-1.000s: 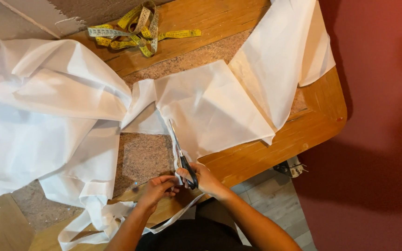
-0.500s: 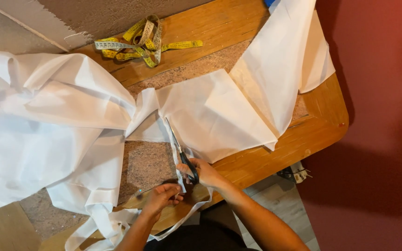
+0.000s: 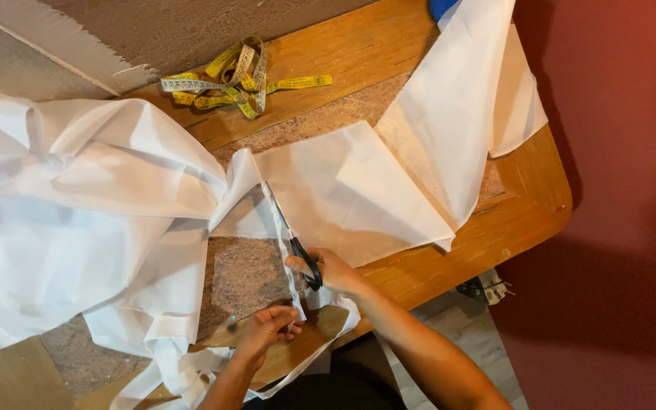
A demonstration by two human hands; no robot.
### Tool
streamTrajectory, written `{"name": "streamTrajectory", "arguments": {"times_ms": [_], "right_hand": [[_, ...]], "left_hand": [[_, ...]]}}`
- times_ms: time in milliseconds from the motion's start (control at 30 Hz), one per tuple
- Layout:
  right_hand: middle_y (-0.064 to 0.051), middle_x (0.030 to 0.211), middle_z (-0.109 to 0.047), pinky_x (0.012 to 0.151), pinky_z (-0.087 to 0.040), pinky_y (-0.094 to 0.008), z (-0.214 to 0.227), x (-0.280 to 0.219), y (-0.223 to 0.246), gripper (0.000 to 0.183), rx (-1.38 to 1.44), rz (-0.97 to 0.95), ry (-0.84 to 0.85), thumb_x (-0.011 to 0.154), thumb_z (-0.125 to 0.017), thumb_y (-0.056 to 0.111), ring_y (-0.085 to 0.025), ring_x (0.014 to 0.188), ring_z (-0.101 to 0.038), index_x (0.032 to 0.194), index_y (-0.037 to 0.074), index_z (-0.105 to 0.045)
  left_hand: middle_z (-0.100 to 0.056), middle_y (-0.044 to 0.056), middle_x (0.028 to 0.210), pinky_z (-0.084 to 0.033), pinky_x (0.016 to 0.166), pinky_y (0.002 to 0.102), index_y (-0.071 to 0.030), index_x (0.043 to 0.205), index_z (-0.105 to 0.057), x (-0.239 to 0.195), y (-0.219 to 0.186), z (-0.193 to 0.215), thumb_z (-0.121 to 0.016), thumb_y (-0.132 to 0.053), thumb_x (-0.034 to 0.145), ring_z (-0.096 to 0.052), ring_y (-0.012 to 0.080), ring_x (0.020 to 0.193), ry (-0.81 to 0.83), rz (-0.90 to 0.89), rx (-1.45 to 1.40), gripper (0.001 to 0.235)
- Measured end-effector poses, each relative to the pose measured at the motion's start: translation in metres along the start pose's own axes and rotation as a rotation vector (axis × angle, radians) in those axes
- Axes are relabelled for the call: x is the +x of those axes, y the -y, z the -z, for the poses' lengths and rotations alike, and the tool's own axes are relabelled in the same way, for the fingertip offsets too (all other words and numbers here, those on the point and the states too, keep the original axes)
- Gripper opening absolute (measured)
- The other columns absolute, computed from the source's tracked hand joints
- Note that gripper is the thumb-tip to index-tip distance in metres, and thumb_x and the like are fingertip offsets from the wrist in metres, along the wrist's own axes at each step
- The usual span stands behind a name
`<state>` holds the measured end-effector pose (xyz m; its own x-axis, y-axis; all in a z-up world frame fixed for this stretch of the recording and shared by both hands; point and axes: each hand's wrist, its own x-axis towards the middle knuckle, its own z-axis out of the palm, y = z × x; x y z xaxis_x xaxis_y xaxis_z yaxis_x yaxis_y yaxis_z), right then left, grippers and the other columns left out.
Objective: Cutting long strips of white fabric from a larger piece using scissors on a wooden table.
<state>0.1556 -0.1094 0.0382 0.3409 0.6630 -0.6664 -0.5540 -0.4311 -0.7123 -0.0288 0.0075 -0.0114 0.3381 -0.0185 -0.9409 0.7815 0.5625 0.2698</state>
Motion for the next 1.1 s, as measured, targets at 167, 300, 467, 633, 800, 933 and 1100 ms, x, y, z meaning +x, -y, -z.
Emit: {"name": "streamTrajectory", "arguments": {"times_ms": [167,300,467,633,800,933,1100], "right_hand": [[-0.003,0.066,-0.063,0.060,-0.050,-0.025,-0.003,-0.006,0.022,0.045,-0.042,-0.081,-0.046,0.083,-0.067,0.057,-0.013,0.058,-0.063,0.079,0.013,-0.058],[-0.004,0.071,-0.061,0.062,-0.050,-0.026,-0.004,0.000,0.033,0.043,0.058,-0.096,-0.031,0.082,-0.069,0.054,-0.014,0.061,-0.062,0.078,0.013,-0.056],[-0.003,0.064,-0.054,0.058,-0.042,-0.026,-0.004,0.007,0.043,0.044,0.058,-0.051,-0.059,0.083,-0.068,0.055,-0.013,0.058,-0.056,0.076,0.015,-0.050],[-0.001,0.061,-0.056,0.062,-0.053,-0.026,-0.001,0.007,0.055,0.050,-0.075,-0.088,-0.076,0.079,-0.065,0.063,-0.013,0.058,-0.063,0.074,0.015,-0.052],[-0.003,0.063,-0.057,0.061,-0.051,-0.024,0.003,0.020,0.055,0.048,-0.014,-0.037,-0.047,0.080,-0.068,0.058,-0.012,0.059,-0.061,0.068,0.015,-0.051],[-0.003,0.070,-0.060,0.064,-0.054,-0.026,0.006,0.029,0.063,0.050,-0.049,-0.032,-0.052,0.078,-0.066,0.062,-0.014,0.063,-0.064,0.075,0.013,-0.055],[-0.002,0.064,-0.064,0.062,-0.051,-0.024,0.006,0.031,0.066,0.051,-0.116,-0.042,-0.053,0.079,-0.064,0.063,-0.013,0.057,-0.064,0.068,0.015,-0.056]], "left_hand": [[-0.076,0.022,0.088,-0.054,0.064,0.031,0.008,0.112,-0.074,-0.013,-0.011,-0.004,-0.070,-0.008,0.089,-0.069,0.0255,0.071,-0.020,0.027,0.012,0.028],[-0.074,0.022,0.084,-0.055,0.063,0.032,0.009,0.111,-0.074,-0.008,-0.004,-0.002,-0.072,-0.009,0.088,-0.069,0.0266,0.070,-0.022,0.023,-0.006,0.029],[-0.075,0.024,0.088,-0.055,0.065,0.033,0.009,0.116,-0.072,-0.009,-0.006,-0.004,-0.070,-0.008,0.089,-0.069,0.0275,0.070,-0.039,0.044,0.015,0.032],[-0.072,0.023,0.079,-0.055,0.066,0.032,0.009,0.118,-0.071,-0.003,0.003,0.002,-0.069,-0.010,0.090,-0.070,0.0278,0.071,-0.014,0.025,0.024,0.033],[-0.074,0.023,0.083,-0.056,0.064,0.031,0.009,0.116,-0.073,-0.007,0.000,-0.002,-0.072,-0.010,0.088,-0.070,0.0272,0.070,-0.025,0.034,0.002,0.033],[-0.074,0.024,0.084,-0.056,0.063,0.032,0.010,0.114,-0.073,-0.004,0.005,-0.001,-0.072,-0.010,0.087,-0.070,0.0280,0.069,-0.018,0.012,-0.009,0.033],[-0.075,0.023,0.085,-0.055,0.062,0.031,0.009,0.112,-0.073,0.000,0.014,0.002,-0.072,-0.009,0.088,-0.070,0.0272,0.068,-0.004,-0.008,-0.033,0.030]]}}
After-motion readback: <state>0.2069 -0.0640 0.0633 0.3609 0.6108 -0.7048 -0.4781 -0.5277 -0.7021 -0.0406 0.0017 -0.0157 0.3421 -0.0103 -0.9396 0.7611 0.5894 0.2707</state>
